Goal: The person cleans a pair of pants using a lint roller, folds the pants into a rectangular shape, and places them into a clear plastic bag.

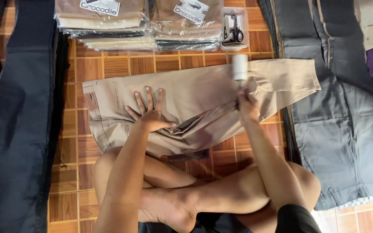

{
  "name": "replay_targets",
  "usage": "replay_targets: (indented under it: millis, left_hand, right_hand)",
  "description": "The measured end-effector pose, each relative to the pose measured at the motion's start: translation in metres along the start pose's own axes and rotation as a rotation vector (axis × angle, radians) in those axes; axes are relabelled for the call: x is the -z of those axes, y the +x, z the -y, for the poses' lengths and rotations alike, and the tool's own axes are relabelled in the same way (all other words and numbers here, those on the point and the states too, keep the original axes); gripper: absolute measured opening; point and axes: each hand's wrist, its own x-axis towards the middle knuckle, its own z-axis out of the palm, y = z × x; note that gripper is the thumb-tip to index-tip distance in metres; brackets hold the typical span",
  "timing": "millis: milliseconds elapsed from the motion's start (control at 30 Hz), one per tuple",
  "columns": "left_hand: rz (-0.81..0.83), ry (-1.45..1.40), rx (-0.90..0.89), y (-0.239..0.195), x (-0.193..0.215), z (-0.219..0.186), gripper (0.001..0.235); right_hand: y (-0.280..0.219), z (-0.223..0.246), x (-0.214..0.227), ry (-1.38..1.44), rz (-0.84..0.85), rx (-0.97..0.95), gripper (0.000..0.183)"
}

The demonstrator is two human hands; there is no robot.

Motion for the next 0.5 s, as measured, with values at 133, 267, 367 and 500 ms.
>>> replay_targets:
  millis: [133, 267, 367, 500]
  left_hand:
    - [-0.001, 0.013, -0.004, 0.004, -0.001, 0.001, 0.126]
    - [-0.007, 0.028, 0.001, 0.004, -0.002, 0.001, 0.126]
    - [-0.016, 0.039, 0.004, 0.008, -0.006, 0.003, 0.127]
    - [-0.014, 0.014, -0.003, 0.013, -0.010, 0.006, 0.133]
  right_hand:
    - [0.058, -0.040, 0.051, 0.040, -0.234, 0.005, 0.015]
    - [-0.020, 0.011, 0.010, -0.113, 0.079, 0.084, 0.009]
    - [-0.074, 0.023, -0.027, -0.191, 0.514, -0.093, 0.012]
    - [-0.065, -0.024, -0.044, -0.055, 0.744, -0.278, 0.024]
